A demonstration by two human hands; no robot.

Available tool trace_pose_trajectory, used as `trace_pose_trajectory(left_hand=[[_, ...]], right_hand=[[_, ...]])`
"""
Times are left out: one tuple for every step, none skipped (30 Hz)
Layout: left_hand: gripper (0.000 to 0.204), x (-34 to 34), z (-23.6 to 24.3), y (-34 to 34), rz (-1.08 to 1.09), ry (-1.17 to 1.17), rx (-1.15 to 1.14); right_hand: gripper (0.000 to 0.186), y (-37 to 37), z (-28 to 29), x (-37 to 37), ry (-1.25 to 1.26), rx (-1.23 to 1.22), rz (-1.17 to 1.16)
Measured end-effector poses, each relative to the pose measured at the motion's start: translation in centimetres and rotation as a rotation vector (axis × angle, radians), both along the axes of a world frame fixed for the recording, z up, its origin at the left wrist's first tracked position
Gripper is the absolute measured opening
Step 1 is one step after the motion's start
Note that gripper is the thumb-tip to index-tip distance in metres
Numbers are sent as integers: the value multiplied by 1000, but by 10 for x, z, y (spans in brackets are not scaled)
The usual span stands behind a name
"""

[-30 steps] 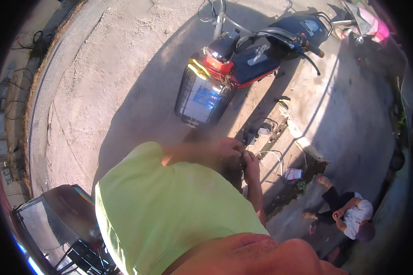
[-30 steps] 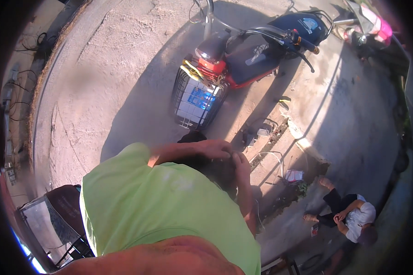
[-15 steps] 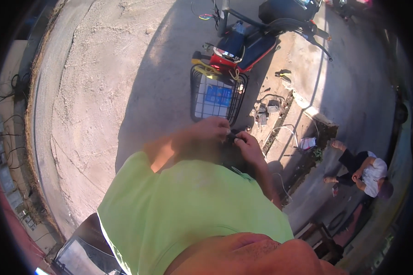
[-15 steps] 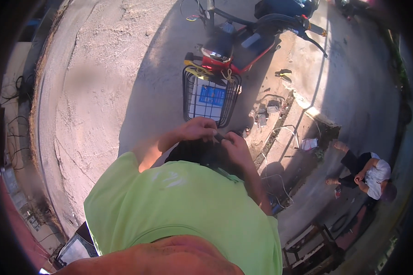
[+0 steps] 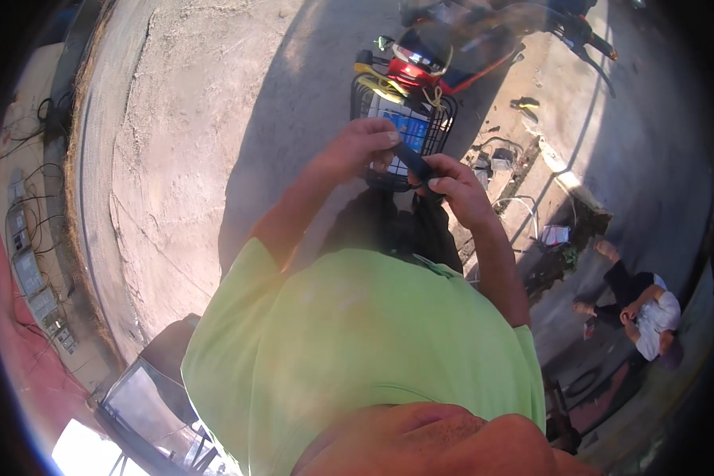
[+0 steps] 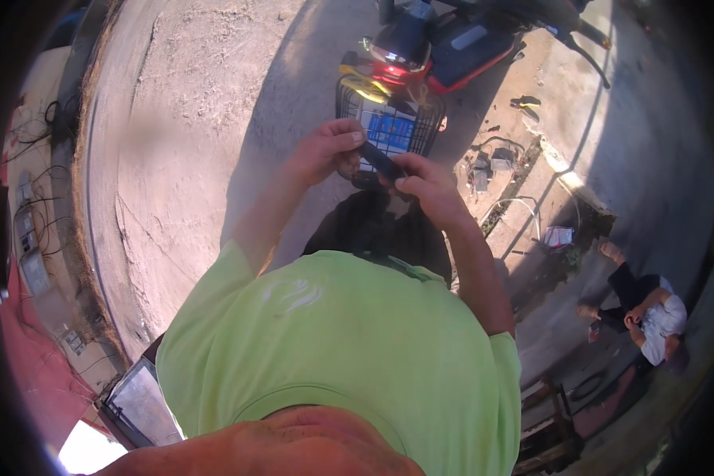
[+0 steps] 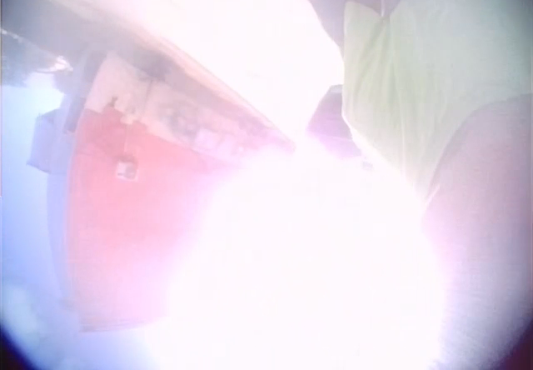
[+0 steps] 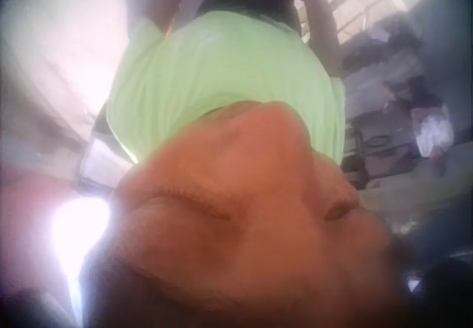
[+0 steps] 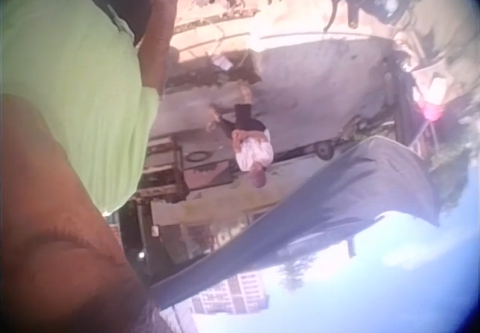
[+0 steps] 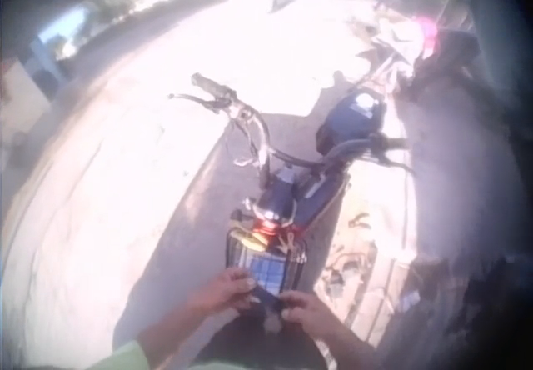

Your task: The person repairs a small electric bicycle by hand, removing a connector from a wire and then twisting and connecting new electrical wires on the handlebars.

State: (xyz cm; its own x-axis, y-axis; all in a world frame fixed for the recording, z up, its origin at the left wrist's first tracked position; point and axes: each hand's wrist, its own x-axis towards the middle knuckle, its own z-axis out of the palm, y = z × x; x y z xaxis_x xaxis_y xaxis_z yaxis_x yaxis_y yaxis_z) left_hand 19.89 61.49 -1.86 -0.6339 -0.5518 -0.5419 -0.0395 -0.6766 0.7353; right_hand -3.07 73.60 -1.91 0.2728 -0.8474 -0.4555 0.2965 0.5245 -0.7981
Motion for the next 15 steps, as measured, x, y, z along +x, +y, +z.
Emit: trace_pose_trajectory(left_hand=[[17, 0, 7, -1, 15, -9, 5], [18, 0, 11, -2, 27, -18, 11], [18, 1, 9, -4, 48, -16, 0], [18, 2, 5, -5, 66, -13, -11], [18, 2, 3, -7, 82, -10, -21], [19, 3, 3, -8, 63, -15, -26], [19, 3, 5, -10, 42, -20, -31], [20, 2, 5, -11, 19, -25, -36], [20, 1, 3, -11, -4, -55, -60], [21, 0, 0, -10, -29, -85, -85], [21, -2, -3, -9, -57, -115, -110], [22, -4, -4, -11, -70, -139, -120], [22, -6, -5, -13, -86, -163, -130], [23, -9, -6, -14, -105, -186, -140], [24, -10, -8, -15, -149, -191, -185]], right_hand=[[41, -3, -1, -3, -16, -3, 16], [42, -5, -1, -5, -32, -6, 31], [42, -8, 2, -6, -47, -10, 23], [43, -10, 6, -6, -61, -13, 13], [43, -12, 9, -6, -76, -16, 0], [39, -13, 8, -7, -37, -13, 24], [35, -15, 7, -8, 1, -10, 46], [31, -15, 6, -9, 39, -7, 67], [26, -17, 3, -8, 92, 18, 84], [22, -18, -2, -6, 144, 43, 99], [18, -19, -5, -4, 196, 68, 113], [16, -19, -5, -2, 187, 73, 73], [16, -18, -5, -1, 177, 78, 31], [17, -17, -5, 1, 167, 84, -14], [17, -17, -5, 1, 187, 67, 7]])
